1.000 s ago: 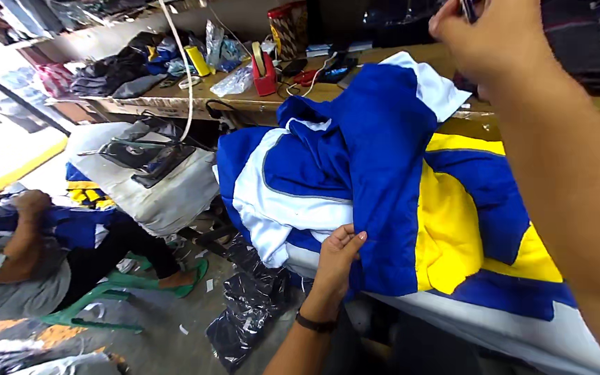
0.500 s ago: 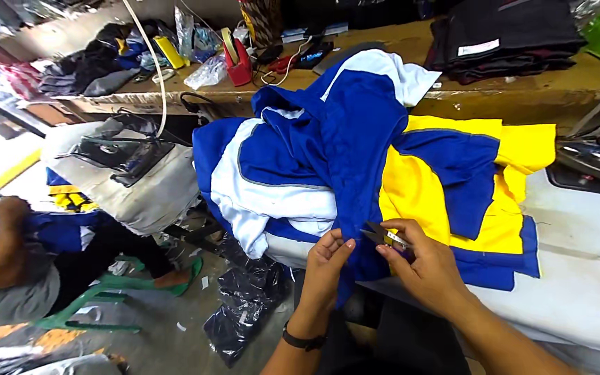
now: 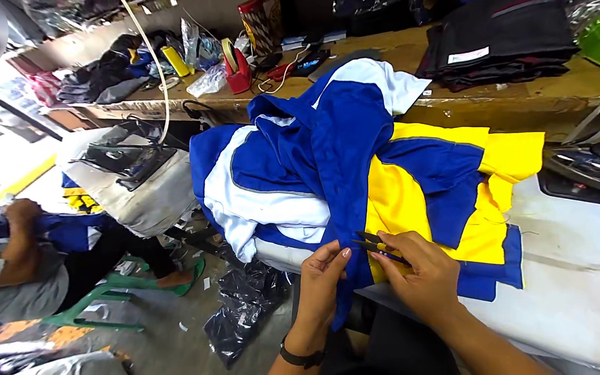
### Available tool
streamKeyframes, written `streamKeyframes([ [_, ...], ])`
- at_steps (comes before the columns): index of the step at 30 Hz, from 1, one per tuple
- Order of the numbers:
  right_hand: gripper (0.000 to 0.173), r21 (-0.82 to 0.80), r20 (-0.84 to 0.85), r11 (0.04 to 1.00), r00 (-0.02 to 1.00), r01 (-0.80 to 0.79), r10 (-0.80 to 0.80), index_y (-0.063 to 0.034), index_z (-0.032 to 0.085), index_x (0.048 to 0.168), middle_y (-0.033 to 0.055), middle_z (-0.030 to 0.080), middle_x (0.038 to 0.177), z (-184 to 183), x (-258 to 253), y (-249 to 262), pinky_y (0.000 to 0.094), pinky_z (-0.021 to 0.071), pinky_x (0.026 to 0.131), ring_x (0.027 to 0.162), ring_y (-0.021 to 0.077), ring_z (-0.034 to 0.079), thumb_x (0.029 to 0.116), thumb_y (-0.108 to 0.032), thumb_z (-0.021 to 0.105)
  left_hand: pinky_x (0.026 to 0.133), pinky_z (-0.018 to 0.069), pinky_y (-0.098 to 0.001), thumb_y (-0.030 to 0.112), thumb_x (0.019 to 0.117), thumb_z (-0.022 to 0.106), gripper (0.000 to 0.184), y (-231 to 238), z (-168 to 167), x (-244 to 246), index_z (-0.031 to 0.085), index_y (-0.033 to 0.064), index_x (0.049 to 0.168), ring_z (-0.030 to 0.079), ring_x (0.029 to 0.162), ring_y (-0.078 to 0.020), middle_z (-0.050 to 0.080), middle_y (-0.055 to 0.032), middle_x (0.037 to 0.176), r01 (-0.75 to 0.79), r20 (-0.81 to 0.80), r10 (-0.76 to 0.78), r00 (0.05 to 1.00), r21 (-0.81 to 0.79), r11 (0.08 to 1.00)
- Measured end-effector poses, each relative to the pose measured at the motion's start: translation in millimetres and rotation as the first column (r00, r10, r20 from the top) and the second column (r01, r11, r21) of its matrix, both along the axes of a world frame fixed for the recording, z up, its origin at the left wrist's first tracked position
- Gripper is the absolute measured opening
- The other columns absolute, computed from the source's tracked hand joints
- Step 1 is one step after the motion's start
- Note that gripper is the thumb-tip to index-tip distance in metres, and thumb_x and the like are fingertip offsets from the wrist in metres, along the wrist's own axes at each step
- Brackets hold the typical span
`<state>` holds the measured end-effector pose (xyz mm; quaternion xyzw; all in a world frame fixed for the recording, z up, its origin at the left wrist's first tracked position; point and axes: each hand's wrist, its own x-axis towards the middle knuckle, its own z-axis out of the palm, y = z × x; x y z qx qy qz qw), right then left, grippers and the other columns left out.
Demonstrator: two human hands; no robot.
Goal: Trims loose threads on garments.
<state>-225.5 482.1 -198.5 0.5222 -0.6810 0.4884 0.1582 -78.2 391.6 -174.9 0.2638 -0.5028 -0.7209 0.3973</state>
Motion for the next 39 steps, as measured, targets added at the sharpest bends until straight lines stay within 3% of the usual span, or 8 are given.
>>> streamKeyframes([
  [10,0.029,-0.022,0.045,1.0,0.999,0.022,-0.021,-0.0098,0.078,0.11,0.0045,0.073,0.09,-4.8,8.3,-2.6,0.0273,0.0497,0.062,0.077,0.0126,0.066,0.0974,-0.032,0.066,0.072,0.0592,-0.0234,-0.008,0.0934,0.06,0.026,-7.7,-1.5,3.8,0.066,-0.0084,0.118,0.07,0.078,-0.0089,0.074,-0.0102,0.1,0.05,-0.053,-0.05,0.997,-0.014,0.999],
  [17,0.028,-0.01,-0.026,0.998,0.997,0.067,-0.067,-0.0102,0.078,0.109,0.0049,0.073,0.089,-4.6,15.6,-3.1,0.0274,0.0484,0.062,0.076,0.0145,0.066,0.0982,-0.032,0.064,0.072,0.0585,-0.0219,-0.01,0.0908,0.062,0.033,-15.9,-1.3,7.8,0.064,-0.0099,0.124,0.069,0.076,-0.0074,0.074,-0.0109,0.106,0.073,-0.044,-0.075,0.996,-0.041,0.997],
  [25,0.031,-0.02,0.112,0.997,0.991,-0.076,0.078,-0.0088,0.077,0.112,0.0048,0.072,0.09,-6.7,10.9,-2.0,0.0241,0.0491,0.066,0.078,0.0093,0.064,0.0978,-0.035,0.067,0.078,0.0589,-0.0241,-0.01,0.0909,0.063,0.035,-14.7,-3.6,8.7,0.062,-0.0112,0.126,0.07,0.082,-0.0079,0.074,-0.009,0.105,0.149,-0.062,-0.153,0.986,-0.059,0.987],
  [31,0.031,-0.012,0.142,0.996,0.986,-0.085,0.086,-0.0076,0.077,0.11,0.0031,0.072,0.09,-1.9,8.9,-3.0,0.021,0.0494,0.066,0.077,0.0063,0.063,0.0973,-0.034,0.067,0.083,0.0589,-0.0257,-0.01,0.0903,0.063,0.037,-15.5,-4.3,10.8,0.061,-0.0115,0.127,0.071,0.086,-0.0088,0.074,-0.0092,0.105,0.155,-0.076,-0.162,0.984,-0.085,0.984],
  [39,0.03,0.025,0.164,0.996,0.983,-0.091,0.086,-0.0115,0.078,0.109,0.0004,0.072,0.09,0.9,10.0,0.9,0.0228,0.0494,0.063,0.075,0.006,0.064,0.0982,-0.036,0.065,0.077,0.0595,-0.0241,-0.012,0.0899,0.063,0.038,-16.9,-6.0,13.0,0.062,-0.0113,0.128,0.07,0.079,-0.0079,0.073,-0.0116,0.112,0.163,-0.066,-0.171,0.983,-0.112,0.98],
])
